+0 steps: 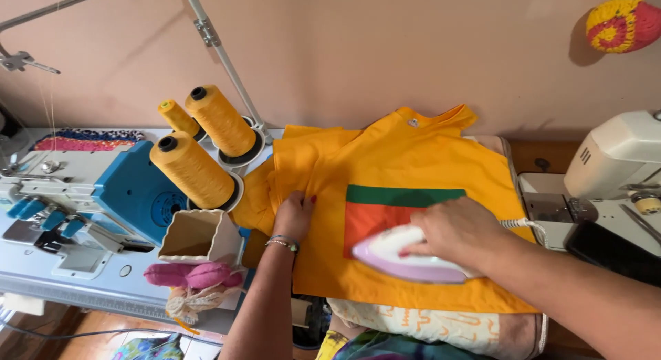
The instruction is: The person irons a yellow t-shirt with a name patch on an ironing board, repeatedly smoothing the front and sleeves. They adjust the shirt and reposition it several times to ensure even coverage. The iron is used consistently across the garment surface.
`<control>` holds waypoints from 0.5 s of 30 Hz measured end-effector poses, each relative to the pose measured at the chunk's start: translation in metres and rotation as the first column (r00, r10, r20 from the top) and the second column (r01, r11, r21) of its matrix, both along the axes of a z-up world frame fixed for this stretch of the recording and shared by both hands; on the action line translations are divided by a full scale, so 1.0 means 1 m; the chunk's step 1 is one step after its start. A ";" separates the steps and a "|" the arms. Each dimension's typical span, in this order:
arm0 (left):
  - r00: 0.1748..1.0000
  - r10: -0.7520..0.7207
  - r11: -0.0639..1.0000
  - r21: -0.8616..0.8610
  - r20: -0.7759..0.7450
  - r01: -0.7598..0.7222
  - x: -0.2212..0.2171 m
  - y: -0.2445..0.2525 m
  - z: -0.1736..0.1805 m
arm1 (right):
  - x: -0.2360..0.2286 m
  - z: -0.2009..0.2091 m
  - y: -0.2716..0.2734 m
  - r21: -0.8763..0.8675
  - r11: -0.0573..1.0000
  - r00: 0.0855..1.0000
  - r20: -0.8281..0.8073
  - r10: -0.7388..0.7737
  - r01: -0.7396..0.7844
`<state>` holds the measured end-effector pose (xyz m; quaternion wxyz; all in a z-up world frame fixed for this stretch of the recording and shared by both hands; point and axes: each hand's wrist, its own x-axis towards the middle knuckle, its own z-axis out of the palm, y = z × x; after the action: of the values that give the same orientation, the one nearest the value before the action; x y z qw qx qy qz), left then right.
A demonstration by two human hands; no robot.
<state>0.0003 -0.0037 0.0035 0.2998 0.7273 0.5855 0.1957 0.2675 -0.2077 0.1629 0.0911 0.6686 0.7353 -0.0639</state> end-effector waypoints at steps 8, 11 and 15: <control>1.000 0.018 1.000 0.000 0.000 -0.018 0.000 -0.004 0.004 | 0.013 0.000 0.087 0.169 0.976 0.990 0.015 -0.140 0.135; 1.000 0.014 1.000 0.004 0.003 -0.014 0.000 -0.004 0.000 | 0.009 0.005 0.084 0.117 0.979 0.985 0.029 -0.170 0.165; 1.000 0.018 1.000 -0.008 0.005 -0.018 0.001 0.001 -0.002 | -0.012 -0.002 0.054 0.011 0.999 0.999 -0.038 -0.037 0.037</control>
<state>0.0008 -0.0029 0.0013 0.3026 0.7202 0.5921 0.1978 0.2558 -0.1534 0.1614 0.0723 0.6812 0.7248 -0.0738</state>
